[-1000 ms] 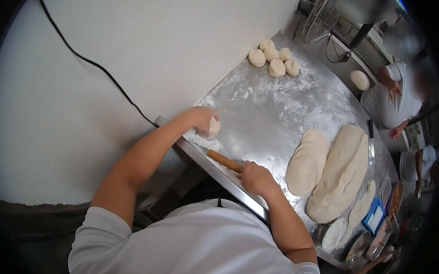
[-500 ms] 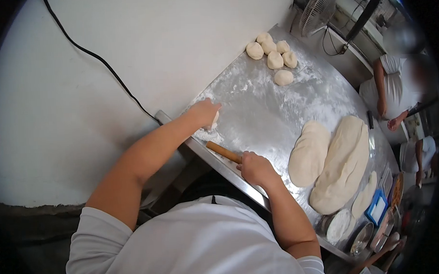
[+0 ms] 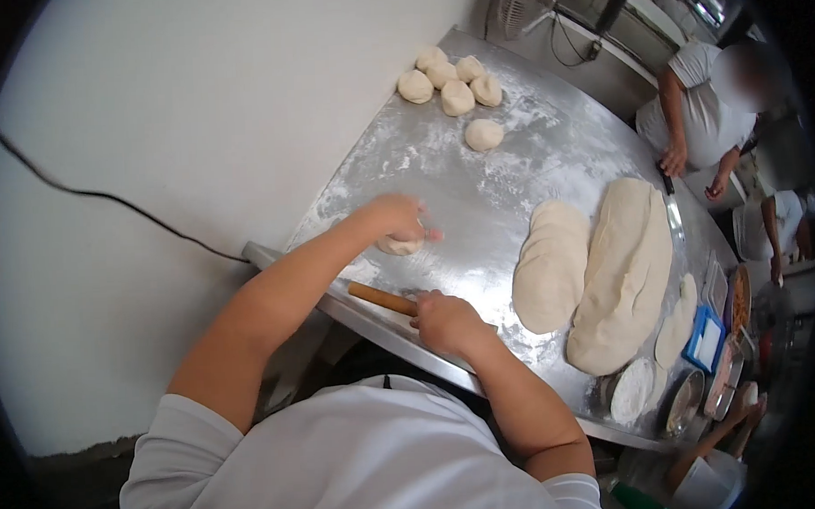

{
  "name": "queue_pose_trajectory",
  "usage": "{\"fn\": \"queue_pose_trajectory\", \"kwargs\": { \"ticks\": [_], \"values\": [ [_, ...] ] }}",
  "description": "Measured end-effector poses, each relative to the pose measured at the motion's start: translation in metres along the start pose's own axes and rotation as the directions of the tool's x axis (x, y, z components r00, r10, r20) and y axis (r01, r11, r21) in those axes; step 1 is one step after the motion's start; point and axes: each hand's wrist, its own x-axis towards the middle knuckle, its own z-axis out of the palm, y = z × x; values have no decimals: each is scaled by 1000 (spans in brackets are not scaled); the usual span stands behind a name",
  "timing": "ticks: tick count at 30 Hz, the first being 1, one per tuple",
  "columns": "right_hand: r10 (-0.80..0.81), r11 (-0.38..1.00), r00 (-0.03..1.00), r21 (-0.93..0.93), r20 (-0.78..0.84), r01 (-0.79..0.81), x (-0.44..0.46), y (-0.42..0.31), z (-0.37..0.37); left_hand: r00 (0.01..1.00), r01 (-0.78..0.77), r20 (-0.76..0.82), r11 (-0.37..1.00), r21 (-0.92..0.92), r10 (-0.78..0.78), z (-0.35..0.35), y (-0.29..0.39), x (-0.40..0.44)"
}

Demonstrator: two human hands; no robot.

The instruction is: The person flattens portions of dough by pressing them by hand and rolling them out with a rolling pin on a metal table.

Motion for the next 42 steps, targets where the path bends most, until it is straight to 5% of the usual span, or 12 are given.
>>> {"fn": "queue_pose_trajectory", "kwargs": {
  "ticks": [3,12,15,18,21,24,30,36,39,42],
  "values": [
    [-11,1000,1000,7,6,11,-2,4,-3,995,20,-91,992,-126,-32,-5,10,3],
    [-52,988,999,144,0,51,1,21,3,823,-251,-489,957,146,290,53,-13,63],
    [-48,992,999,121,21,45,5,24,8,790,-308,-493,931,197,366,50,-14,74],
    [-20,993,999,113,30,16,5,21,6,896,-265,-329,954,142,298,32,-8,60],
    [-23,995,1000,100,15,21,1,25,0,826,-254,-469,949,186,313,35,-8,41],
    [-13,992,1000,126,26,10,3,25,0,819,-193,-426,885,424,383,55,-4,24],
    [-17,992,999,125,52,10,7,25,-4,832,-305,-313,849,432,459,60,12,36],
    [-15,996,1000,92,23,13,5,20,6,876,-322,-242,880,350,417,52,15,38],
    [4,996,1000,88,-10,-3,2,21,1,926,-216,-340,969,-116,166,36,0,51],
    [31,997,999,75,15,-32,2,19,-4,903,-88,-427,995,-52,57,19,-18,27]
  ]
}}
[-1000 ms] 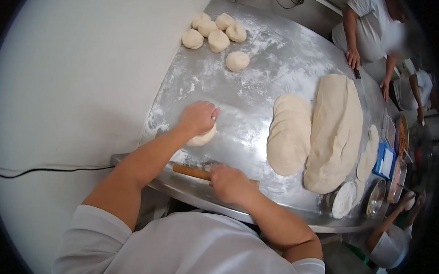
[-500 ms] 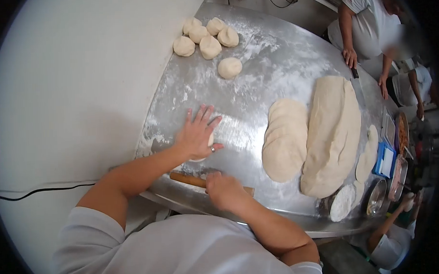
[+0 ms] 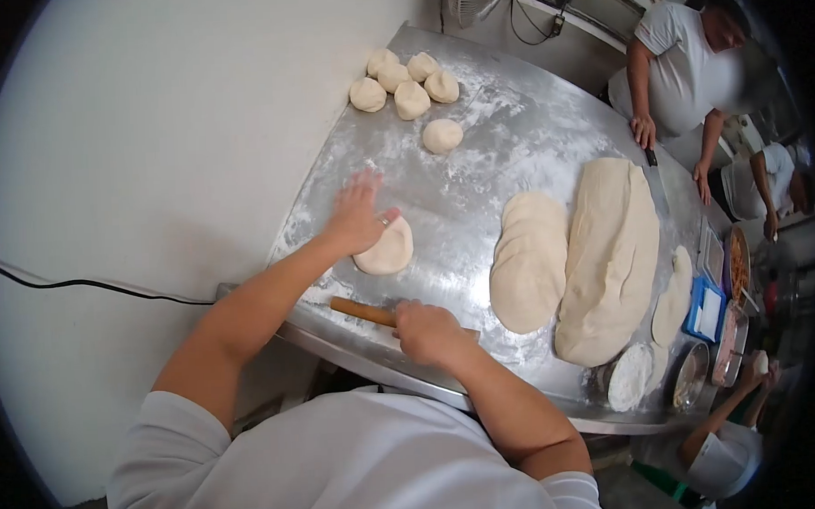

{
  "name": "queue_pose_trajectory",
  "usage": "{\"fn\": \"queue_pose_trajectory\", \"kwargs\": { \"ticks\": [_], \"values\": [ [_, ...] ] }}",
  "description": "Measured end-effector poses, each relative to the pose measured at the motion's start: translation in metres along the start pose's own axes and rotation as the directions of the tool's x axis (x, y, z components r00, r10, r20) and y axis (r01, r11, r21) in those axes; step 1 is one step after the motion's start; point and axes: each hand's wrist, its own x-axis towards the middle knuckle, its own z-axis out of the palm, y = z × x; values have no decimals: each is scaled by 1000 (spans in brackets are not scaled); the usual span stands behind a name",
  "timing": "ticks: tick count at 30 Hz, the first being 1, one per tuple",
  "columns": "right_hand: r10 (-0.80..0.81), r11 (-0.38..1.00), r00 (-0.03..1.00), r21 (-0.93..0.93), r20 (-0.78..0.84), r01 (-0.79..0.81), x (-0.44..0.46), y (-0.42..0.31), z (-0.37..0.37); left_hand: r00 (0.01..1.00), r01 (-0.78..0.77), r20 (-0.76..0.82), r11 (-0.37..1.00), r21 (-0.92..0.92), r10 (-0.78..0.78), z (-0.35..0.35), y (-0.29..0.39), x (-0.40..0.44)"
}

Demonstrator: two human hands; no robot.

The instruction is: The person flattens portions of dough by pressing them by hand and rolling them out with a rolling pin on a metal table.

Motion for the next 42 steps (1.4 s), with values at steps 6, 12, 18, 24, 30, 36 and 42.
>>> {"fn": "queue_pose_trajectory", "kwargs": {
  "ticks": [6,12,18,24,30,36,42],
  "values": [
    [16,1000,999,14,30,-17,1,-4,-5,975,-74,-192,979,188,110,-20,-90,8],
    [9,999,1000,43,24,-10,2,-1,1,989,-141,23,910,391,144,5,-112,-17],
    [4,999,1000,37,13,-4,-1,-2,2,993,-106,-12,932,348,118,5,-104,-18],
    [-41,998,999,53,-21,42,-2,3,2,975,-137,-167,988,67,146,13,-27,6],
    [-56,998,998,31,-23,57,9,7,4,921,-390,135,871,299,366,26,42,-7],
    [-4,1000,998,13,-55,5,-1,5,-2,949,-314,-22,931,-186,315,66,14,38],
    [75,992,986,-89,-147,-89,5,21,-19,950,203,236,979,23,-203,-15,-8,-10]
  ]
}}
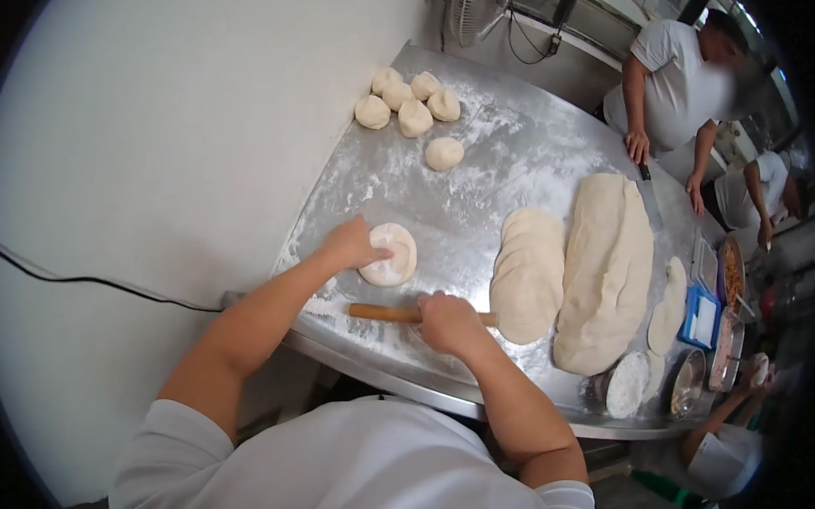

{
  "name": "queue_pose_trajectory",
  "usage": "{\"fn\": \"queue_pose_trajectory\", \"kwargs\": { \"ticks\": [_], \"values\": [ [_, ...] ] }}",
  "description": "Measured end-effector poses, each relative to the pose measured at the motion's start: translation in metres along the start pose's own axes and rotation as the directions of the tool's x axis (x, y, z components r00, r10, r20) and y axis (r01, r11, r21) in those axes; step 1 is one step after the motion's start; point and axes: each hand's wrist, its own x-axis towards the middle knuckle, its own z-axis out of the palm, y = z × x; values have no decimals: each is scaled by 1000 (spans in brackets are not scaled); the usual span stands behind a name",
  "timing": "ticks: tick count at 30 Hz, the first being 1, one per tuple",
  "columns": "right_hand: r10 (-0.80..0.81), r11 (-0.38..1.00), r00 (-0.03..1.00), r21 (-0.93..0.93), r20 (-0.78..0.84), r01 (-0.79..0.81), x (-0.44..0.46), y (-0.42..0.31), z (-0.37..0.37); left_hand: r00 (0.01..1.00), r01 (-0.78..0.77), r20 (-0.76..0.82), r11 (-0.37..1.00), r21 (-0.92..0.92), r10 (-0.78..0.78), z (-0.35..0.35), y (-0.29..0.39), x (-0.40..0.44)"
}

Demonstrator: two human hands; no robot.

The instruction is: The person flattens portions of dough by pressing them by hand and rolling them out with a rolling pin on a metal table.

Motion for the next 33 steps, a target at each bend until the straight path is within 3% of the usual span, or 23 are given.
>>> {"fn": "queue_pose_trajectory", "kwargs": {
  "ticks": [3,6,9,10,13,15,18,21,26,30,32,33],
  "values": [
    [-19,993,993,-116,-119,6,22,7,5,987,-143,35,959,-244,156,5,-21,4],
    [-77,967,981,-252,-181,29,46,24,11,989,-87,24,701,-708,147,15,-40,26],
    [-175,971,952,-205,-251,125,64,45,28,925,14,235,591,-807,300,20,-68,41],
    [-198,970,947,-186,-254,153,66,48,32,932,30,259,660,-751,252,18,-70,39],
    [-310,947,809,-231,-499,221,63,45,48,944,40,293,832,-554,150,3,-57,27],
    [-265,959,838,-221,-477,177,76,44,51,947,-31,281,916,-401,155,-5,-49,21],
    [-157,972,869,-229,-469,52,112,28,35,971,-65,191,926,-371,145,6,-53,31],
    [-48,982,849,-179,-526,-56,179,6,4,970,18,224,887,-461,97,-2,-56,36],
    [52,998,800,-1,-598,-66,248,-24,-37,995,-7,82,884,-467,51,-20,-69,36],
    [-22,990,741,89,-671,110,212,2,-1,994,3,94,852,-524,55,-14,-75,46],
    [-119,974,820,-225,-560,-12,145,18,28,987,15,138,822,-569,77,-14,-78,48],
    [-144,980,813,-196,-565,37,115,29,45,983,23,163,809,-587,90,-15,-80,50]
  ]
}}
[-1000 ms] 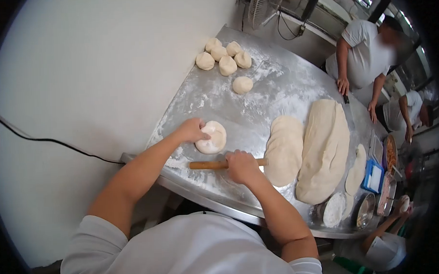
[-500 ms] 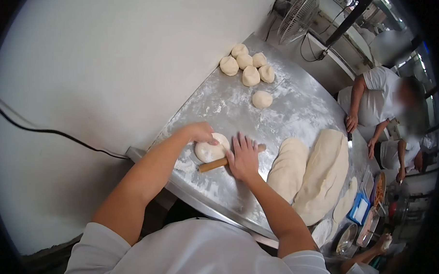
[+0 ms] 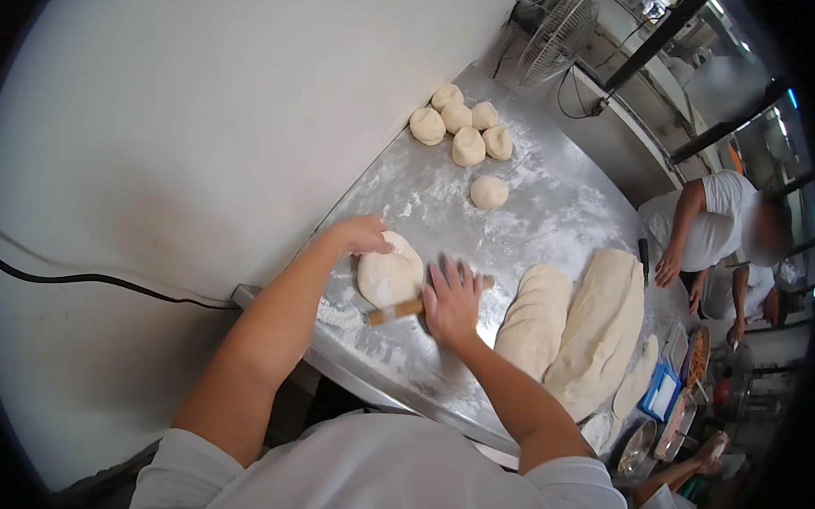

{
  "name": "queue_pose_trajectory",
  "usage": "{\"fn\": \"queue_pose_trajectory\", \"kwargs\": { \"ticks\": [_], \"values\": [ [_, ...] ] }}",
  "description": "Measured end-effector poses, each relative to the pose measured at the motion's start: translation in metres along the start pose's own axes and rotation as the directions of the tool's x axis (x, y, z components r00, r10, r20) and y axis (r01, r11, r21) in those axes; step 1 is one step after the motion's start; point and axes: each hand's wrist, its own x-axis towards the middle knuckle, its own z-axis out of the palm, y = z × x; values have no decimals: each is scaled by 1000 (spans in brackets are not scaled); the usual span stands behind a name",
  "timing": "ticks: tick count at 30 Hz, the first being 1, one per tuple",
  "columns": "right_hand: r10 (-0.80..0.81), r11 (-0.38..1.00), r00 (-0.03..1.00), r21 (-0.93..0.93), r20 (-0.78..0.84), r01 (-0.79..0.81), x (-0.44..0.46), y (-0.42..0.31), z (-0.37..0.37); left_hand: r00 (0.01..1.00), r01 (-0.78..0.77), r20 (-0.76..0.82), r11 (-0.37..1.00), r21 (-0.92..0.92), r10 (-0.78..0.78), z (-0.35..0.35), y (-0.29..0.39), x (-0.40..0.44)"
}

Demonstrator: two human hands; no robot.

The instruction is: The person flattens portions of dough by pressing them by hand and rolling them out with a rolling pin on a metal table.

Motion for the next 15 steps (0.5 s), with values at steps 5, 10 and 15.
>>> {"fn": "queue_pose_trajectory", "kwargs": {
  "ticks": [5,10,15],
  "values": [
    [-20,1000,1000,11,19,20,-45,8,-11,964,147,225,989,-17,-139,4,-10,5],
    [166,986,986,-29,3,-166,105,-23,2,961,215,130,958,192,-242,-3,29,-25],
    [279,949,959,166,-53,-267,139,-25,11,993,32,-112,889,456,22,-5,42,-37]
  ]
}}
